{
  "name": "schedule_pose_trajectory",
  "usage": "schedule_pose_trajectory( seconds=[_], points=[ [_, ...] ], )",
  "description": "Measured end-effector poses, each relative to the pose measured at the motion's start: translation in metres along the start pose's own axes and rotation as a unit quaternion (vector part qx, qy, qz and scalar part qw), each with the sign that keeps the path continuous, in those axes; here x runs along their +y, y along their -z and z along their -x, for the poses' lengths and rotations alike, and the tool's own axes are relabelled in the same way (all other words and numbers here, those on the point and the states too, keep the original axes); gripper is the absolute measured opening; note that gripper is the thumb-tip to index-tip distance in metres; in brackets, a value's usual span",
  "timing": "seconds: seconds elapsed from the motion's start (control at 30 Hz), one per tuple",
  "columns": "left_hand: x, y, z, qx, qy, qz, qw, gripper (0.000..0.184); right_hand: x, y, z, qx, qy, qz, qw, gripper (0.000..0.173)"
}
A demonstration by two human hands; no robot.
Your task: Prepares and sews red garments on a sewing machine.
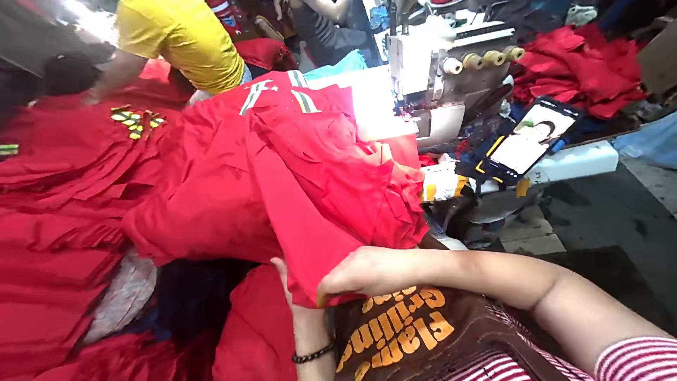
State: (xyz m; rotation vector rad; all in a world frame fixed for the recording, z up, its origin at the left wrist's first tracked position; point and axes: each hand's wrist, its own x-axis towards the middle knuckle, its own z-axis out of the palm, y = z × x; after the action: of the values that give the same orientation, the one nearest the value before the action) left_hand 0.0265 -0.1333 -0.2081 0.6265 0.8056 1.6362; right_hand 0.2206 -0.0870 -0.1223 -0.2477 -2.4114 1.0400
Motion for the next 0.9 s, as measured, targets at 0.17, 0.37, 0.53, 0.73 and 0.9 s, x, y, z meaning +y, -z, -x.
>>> schedule_pose_trajectory(
  seconds=[0.17,0.37,0.53,0.73,0.9],
  points=[
    [0.025,0.01,0.014,0.036,0.008,-0.035,0.999,0.062,0.004,-0.007,-0.021,-0.082,-0.027,0.005,0.996,0.025],
    [0.034,0.028,0.002,0.079,0.027,-0.18,0.98,0.034,0.01,-0.003,-0.013,-0.095,-0.055,0.003,0.994,0.024],
    [0.034,0.037,-0.009,0.15,0.029,-0.235,0.96,0.026,0.013,0.006,0.0,-0.078,-0.074,-0.004,0.994,0.023],
    [0.024,0.037,-0.011,0.187,0.0,-0.252,0.949,0.029,0.008,0.012,0.001,-0.045,-0.082,-0.045,0.995,0.024],
    [0.032,0.033,-0.008,0.194,-0.012,-0.237,0.952,0.025,0.013,0.047,0.029,0.249,-0.142,-0.22,0.932,0.025]
  ],
)
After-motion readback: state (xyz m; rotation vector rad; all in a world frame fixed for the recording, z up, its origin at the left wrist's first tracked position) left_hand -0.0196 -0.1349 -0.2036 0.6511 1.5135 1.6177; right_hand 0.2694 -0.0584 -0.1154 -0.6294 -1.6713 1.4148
